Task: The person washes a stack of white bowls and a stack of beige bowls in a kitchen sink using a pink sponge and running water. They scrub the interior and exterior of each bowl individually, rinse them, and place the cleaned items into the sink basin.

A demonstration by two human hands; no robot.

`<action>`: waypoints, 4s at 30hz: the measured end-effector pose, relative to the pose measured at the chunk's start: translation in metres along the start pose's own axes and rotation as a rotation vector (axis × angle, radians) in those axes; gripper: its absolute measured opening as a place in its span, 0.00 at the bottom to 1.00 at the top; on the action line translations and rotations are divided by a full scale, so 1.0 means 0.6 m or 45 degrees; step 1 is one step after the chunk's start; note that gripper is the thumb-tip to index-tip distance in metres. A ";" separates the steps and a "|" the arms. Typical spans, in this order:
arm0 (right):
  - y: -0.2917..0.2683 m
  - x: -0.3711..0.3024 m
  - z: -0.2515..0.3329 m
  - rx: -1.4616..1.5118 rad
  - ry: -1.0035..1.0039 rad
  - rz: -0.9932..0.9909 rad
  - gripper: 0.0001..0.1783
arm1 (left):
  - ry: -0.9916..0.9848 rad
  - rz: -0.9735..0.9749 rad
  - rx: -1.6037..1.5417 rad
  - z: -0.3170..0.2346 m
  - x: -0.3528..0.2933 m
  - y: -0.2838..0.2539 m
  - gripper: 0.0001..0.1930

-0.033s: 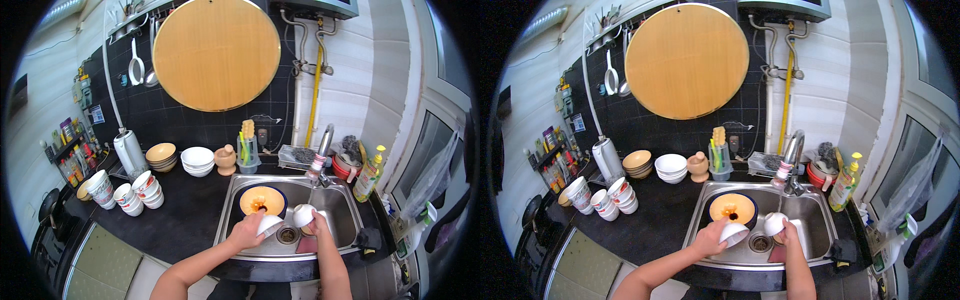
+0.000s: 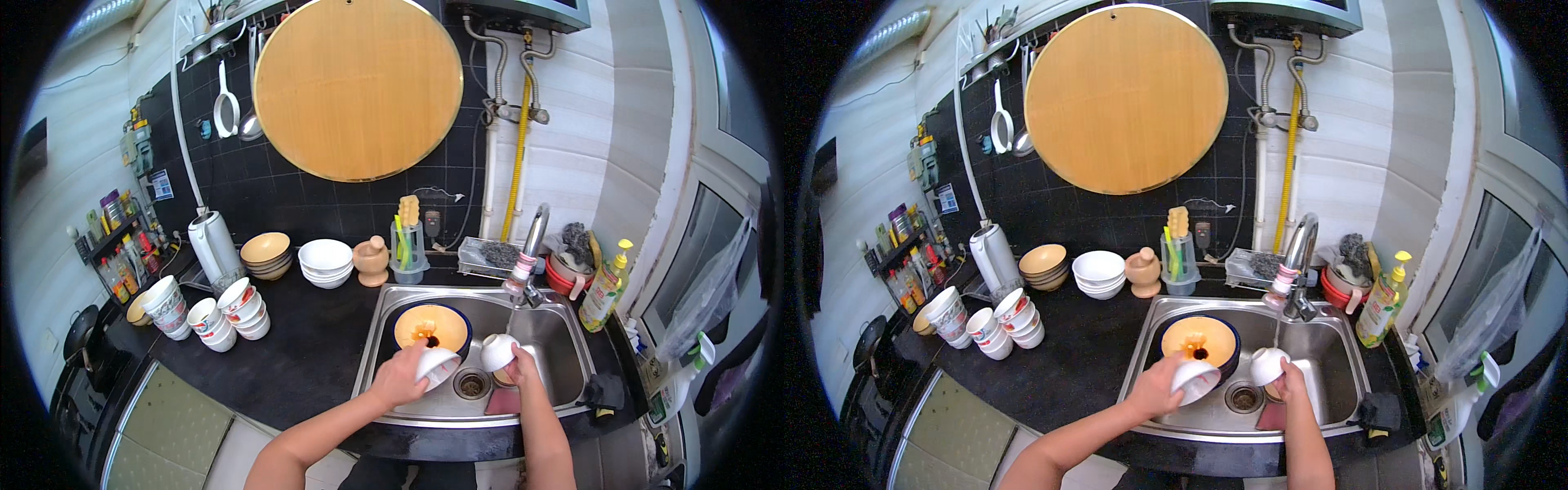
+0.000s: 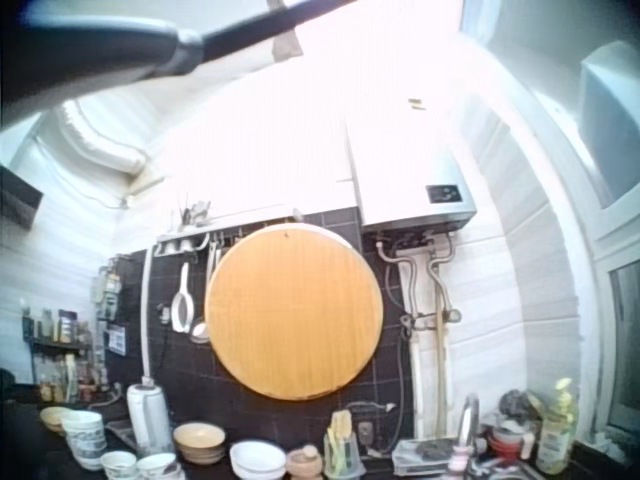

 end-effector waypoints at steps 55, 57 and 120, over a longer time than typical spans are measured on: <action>0.084 -0.045 0.057 0.327 -0.294 0.118 0.18 | -0.980 -0.067 -1.059 -0.057 0.170 0.364 0.35; 0.092 -0.047 0.056 0.315 -0.287 0.120 0.19 | -1.201 0.057 -1.226 -0.021 0.182 0.385 0.34; 0.145 -0.086 0.060 -1.692 -0.642 0.247 0.20 | -1.442 0.836 -1.847 0.012 0.065 0.368 0.33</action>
Point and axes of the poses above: each hand's wrist, its own x-axis towards the middle knuckle, its own y-axis out of the palm, z = x × y, the point moved 2 cm from there along x, towards the middle knuckle, and after that the axes turned 8 degrees about -y, right-handed, at the moved point
